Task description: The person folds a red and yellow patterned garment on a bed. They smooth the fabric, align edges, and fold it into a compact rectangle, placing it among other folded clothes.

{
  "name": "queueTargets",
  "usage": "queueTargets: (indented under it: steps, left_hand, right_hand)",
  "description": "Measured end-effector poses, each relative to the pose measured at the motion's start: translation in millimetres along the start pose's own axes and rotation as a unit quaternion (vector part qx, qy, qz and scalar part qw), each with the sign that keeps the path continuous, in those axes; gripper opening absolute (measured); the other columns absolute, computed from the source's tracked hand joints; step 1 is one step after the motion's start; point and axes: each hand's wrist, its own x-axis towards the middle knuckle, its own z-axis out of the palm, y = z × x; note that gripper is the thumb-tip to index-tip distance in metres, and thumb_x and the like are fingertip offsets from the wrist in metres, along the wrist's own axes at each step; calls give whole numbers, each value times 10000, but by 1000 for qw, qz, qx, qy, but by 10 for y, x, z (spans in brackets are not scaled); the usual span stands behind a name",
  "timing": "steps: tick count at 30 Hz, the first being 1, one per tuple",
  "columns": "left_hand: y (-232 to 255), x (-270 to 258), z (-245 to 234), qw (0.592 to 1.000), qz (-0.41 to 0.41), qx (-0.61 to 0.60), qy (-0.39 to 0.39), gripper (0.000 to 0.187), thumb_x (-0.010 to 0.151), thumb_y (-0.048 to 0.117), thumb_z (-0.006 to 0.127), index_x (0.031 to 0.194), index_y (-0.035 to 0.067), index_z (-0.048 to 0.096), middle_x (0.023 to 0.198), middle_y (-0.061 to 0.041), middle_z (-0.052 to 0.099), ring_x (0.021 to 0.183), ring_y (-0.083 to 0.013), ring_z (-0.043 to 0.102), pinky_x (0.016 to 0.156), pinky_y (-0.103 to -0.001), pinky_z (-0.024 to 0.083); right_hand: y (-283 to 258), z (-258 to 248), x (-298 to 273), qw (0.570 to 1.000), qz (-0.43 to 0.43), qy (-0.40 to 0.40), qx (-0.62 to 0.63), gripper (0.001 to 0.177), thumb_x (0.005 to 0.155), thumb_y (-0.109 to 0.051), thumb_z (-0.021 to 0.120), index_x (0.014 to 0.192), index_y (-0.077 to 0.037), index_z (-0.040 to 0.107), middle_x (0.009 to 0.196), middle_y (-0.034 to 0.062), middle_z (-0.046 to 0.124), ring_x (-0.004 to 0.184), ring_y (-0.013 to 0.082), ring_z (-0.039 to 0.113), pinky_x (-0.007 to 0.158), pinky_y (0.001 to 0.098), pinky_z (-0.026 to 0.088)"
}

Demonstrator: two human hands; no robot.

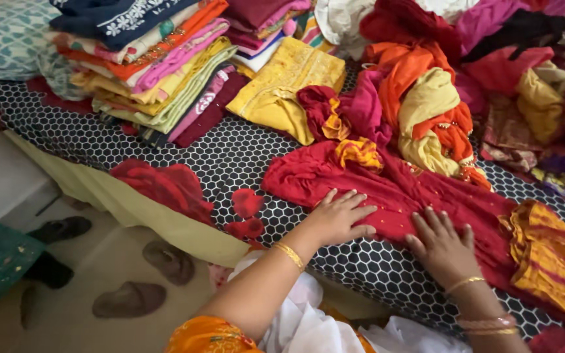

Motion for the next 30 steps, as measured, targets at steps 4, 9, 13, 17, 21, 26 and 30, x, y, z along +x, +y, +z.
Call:
queueTargets:
  steps: [4,9,13,17,21,26,30]
  left_hand:
    - [-194,-81,-143,992,8,61,113,279,985,277,614,1208,130,697,1389,-120,637,1387,-293,550,1187,-597,325]
    - [-469,-361,-451,962,-26,91,254,174,930,156,626,1090,127,686,1155,-51,663,1148,-246,639,980,-464,471]
    - [-464,-481,-435,966,-71,137,206,153,971,254,679,1011,107,680,1009,-85,628,968,-289,614,861,-472,459]
    - [-506,-382,-391,978,-81,88,169,153,969,237,649,1024,94,658,1039,-90,635,1024,-289,610,889,-456,466]
    - [-496,-127,-282,968,-72,130,201,172,885,181,639,1029,92,670,1125,-118,650,1100,-305,601,898,-484,446]
    - [-555,-127,-176,963,-50,69,256,238,907,190,640,1108,66,669,1165,-126,646,1162,-302,594,972,-499,428]
    - [-589,-273,-113,954,-38,71,288,273,898,185,639,1137,55,653,1212,-127,629,1186,-301,585,997,-485,423]
  right_hand:
    - [-391,-121,289,990,-30,116,78,359,1009,-365,521,1305,-209,651,1446,40,602,1397,261,545,1166,504,383]
    - [-567,-150,763,969,28,12,245,340,977,-353,609,1202,-142,752,1228,118,712,1084,314,691,951,414,543]
    - [-525,-27,1367,905,145,56,396,328,985,-260,654,1267,-105,719,1148,118,757,969,219,734,873,367,576]
    - [-462,371,2012,829,209,62,514,406,950,-151,688,1337,-50,622,1151,102,728,911,166,732,736,264,607]
    - [-526,707,2407,752,166,12,637,446,921,-14,637,1359,-61,568,967,125,701,681,185,651,550,285,511]
    - [-547,317,2277,906,119,59,401,236,1012,-41,628,1204,-62,763,903,107,753,708,163,655,629,274,517]
    - [-420,-301,1791,702,71,226,672,96,1036,-29,617,1048,-112,664,1025,46,729,949,131,731,863,258,628]
